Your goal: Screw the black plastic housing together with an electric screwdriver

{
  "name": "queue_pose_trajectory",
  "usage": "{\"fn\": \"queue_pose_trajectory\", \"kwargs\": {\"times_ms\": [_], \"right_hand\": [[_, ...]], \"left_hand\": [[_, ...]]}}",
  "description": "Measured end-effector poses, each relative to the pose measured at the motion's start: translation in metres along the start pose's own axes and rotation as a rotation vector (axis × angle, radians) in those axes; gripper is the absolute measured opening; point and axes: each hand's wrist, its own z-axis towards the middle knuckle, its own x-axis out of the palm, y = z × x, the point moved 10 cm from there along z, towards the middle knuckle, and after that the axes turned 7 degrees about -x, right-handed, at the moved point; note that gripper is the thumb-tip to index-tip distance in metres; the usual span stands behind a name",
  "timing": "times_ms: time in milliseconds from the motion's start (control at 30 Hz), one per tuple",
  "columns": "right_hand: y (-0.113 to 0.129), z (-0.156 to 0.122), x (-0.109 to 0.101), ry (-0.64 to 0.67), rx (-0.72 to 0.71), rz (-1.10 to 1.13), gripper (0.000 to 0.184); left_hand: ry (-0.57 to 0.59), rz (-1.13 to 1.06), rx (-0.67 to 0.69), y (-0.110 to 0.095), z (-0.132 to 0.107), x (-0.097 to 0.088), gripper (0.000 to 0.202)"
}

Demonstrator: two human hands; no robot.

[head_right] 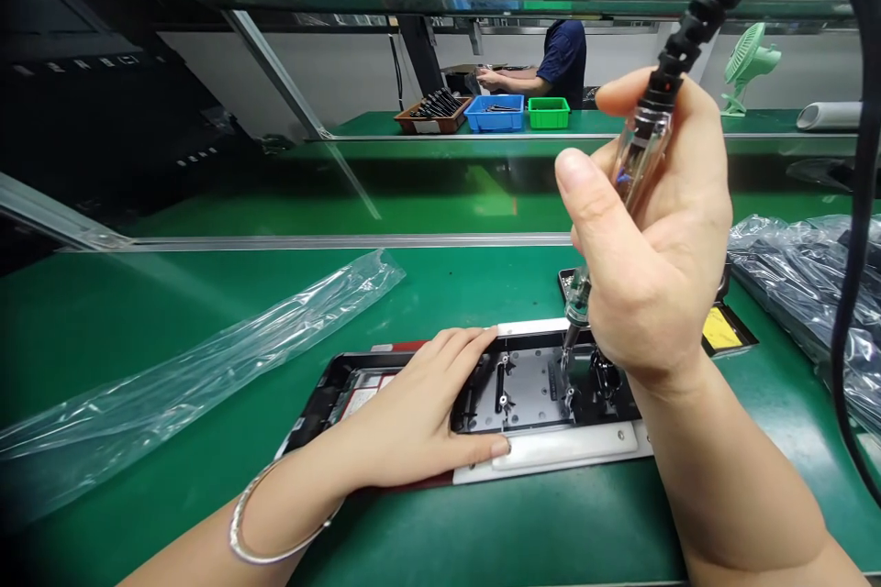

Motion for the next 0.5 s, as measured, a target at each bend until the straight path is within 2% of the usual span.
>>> {"fn": "queue_pose_trajectory", "kwargs": {"times_ms": [267,500], "right_hand": [[0.003,-0.002,0.0011,0.01,-0.046,0.018,0.018],[0.0036,-0.0031,0.0003,0.002,-0.063,0.027,0.016]], "left_hand": [[0.031,-0.003,-0.023,0.0012,0.0002,0.002,0.117],[0.021,-0.013,-0.02,0.0006,-0.0003,0.0005,0.112]]}}
